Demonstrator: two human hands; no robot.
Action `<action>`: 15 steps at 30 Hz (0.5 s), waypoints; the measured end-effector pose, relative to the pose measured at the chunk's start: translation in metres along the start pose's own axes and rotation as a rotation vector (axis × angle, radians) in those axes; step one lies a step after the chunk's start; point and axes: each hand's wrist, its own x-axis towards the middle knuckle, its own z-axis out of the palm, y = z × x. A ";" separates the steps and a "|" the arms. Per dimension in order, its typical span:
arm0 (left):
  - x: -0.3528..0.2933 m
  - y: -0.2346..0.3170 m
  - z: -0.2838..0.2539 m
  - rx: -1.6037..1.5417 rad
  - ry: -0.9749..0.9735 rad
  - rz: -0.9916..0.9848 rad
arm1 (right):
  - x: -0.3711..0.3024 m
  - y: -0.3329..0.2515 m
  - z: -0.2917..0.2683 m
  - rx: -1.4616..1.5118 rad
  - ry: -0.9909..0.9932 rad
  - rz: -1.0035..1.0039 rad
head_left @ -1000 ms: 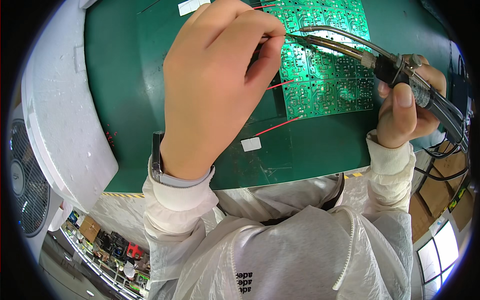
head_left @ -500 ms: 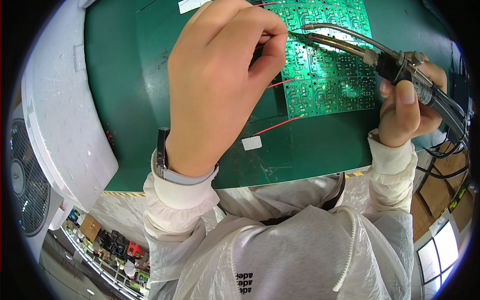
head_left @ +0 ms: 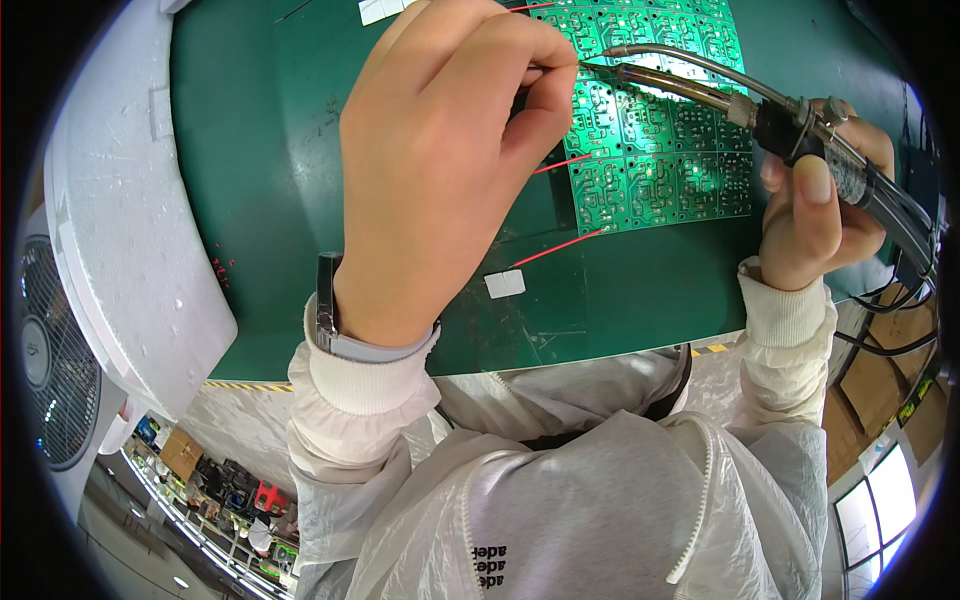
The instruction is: The person finishes soldering a circuit board using a soldering iron and stacks it with other boards. They then place a new circuit board on the workbench, retrieve wires from a container, and solder them onto the board using the soldering iron.
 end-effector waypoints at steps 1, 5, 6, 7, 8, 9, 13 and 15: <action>0.002 0.000 -0.003 0.055 -0.065 0.034 | 0.000 0.001 0.000 0.002 -0.002 -0.001; 0.008 0.004 -0.009 0.129 -0.188 0.017 | 0.001 0.002 0.000 0.025 -0.008 -0.038; 0.007 0.003 -0.008 0.129 -0.188 0.017 | 0.001 0.001 0.000 0.016 -0.004 -0.039; 0.007 0.003 -0.008 0.104 -0.181 0.018 | 0.001 0.001 0.000 0.007 0.000 -0.041; 0.007 0.002 -0.008 0.080 -0.176 0.019 | 0.001 0.000 -0.001 0.009 0.000 -0.040; 0.008 0.004 -0.008 0.082 -0.176 0.018 | 0.001 -0.002 -0.002 -0.098 -0.012 -0.015; 0.005 0.000 -0.008 0.082 -0.167 0.055 | -0.003 -0.006 0.001 0.029 0.033 0.092; 0.006 0.000 -0.007 0.016 -0.120 0.087 | -0.003 -0.006 0.000 0.035 0.029 0.097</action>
